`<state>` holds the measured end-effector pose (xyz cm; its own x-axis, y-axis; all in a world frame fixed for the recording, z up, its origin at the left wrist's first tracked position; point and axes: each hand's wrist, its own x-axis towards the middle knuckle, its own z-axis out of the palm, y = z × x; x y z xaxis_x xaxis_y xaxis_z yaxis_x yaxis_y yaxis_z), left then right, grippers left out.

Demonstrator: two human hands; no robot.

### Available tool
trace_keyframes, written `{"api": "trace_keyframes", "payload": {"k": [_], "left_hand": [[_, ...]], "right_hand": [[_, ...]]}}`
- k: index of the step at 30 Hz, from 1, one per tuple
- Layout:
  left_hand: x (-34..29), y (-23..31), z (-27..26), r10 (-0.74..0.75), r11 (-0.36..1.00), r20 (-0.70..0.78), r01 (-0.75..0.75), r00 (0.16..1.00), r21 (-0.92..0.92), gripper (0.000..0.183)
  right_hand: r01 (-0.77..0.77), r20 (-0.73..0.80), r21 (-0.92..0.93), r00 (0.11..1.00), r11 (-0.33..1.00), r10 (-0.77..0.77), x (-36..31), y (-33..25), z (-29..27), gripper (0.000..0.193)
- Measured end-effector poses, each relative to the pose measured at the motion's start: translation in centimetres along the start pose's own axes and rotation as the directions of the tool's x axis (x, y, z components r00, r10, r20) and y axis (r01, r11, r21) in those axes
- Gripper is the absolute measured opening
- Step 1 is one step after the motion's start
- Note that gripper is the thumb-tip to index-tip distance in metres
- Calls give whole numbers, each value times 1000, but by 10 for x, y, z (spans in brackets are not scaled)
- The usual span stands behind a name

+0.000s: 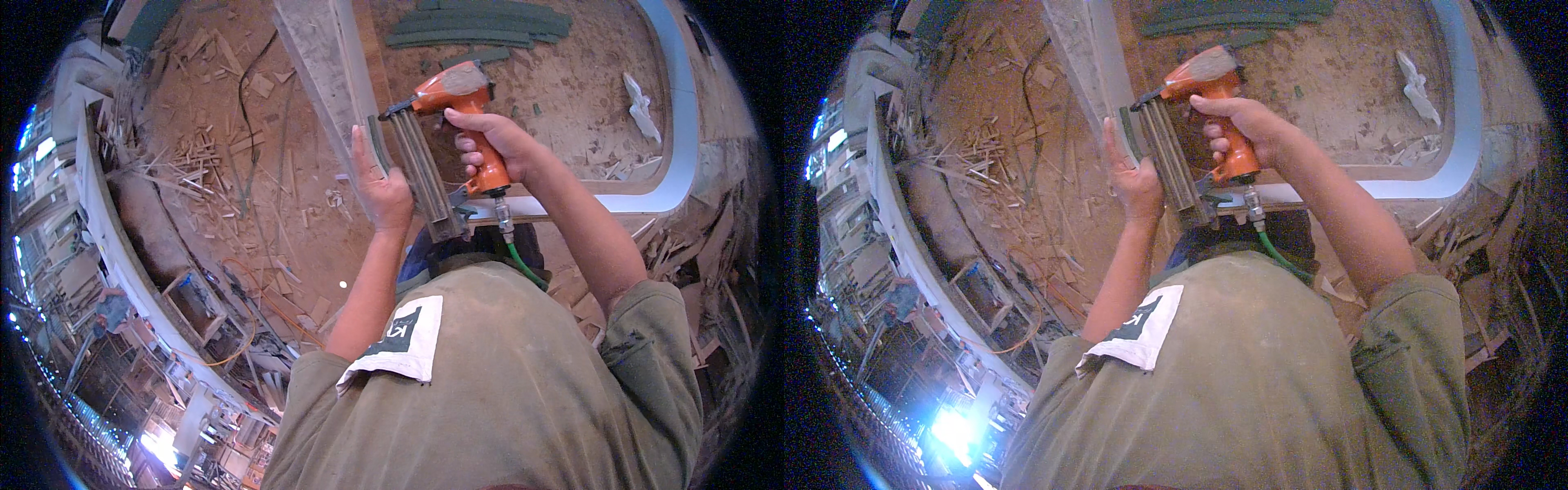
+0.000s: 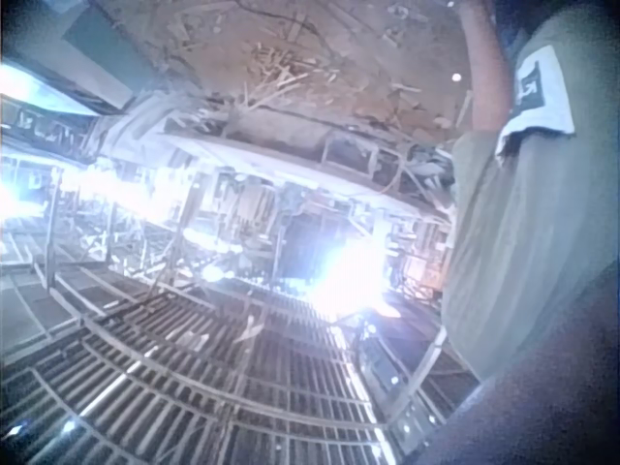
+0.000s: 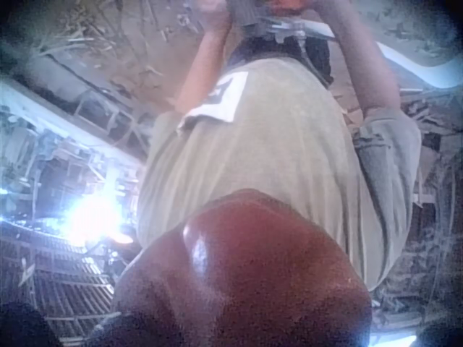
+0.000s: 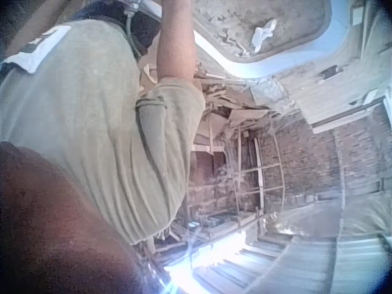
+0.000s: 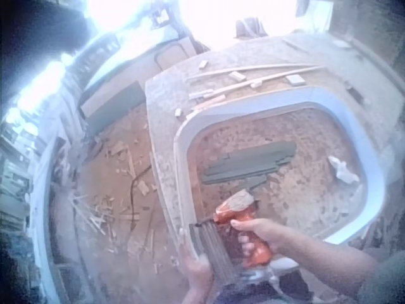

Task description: The person applies adhesive to green trim strips and uses a nail gun to fasten them along the curved edge of a white bathtub frame. They repeatedly pick up strips, apply glue, position them, and nail them in place.

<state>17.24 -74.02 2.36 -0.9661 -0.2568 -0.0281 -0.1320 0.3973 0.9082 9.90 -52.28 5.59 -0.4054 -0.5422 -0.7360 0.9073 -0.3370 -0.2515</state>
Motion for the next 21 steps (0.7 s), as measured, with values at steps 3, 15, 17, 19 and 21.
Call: {"api": "trace_keyframes", "payload": {"k": [3,15,17,19,21], "left_hand": [[0,3,3,12,1000,-10,-13,1000,-1,84],[-1,9,5,49,997,-59,-52,997,-51,78],[-1,8,5,69,997,-58,-70,996,-14,77],[-2,9,4,84,996,-60,-84,995,5,77],[-1,10,5,95,995,-66,-96,993,-8,77]], "right_hand": [[38,-60,31,998,999,-36,-14,-8,-17,30],[181,-511,-336,790,924,-340,-115,-103,-169,40],[217,-540,-390,733,895,-414,-117,-108,-188,44],[170,-564,-492,685,854,-461,-116,-107,-198,51],[88,-593,-599,620,796,-514,-113,-110,-204,54]]}}
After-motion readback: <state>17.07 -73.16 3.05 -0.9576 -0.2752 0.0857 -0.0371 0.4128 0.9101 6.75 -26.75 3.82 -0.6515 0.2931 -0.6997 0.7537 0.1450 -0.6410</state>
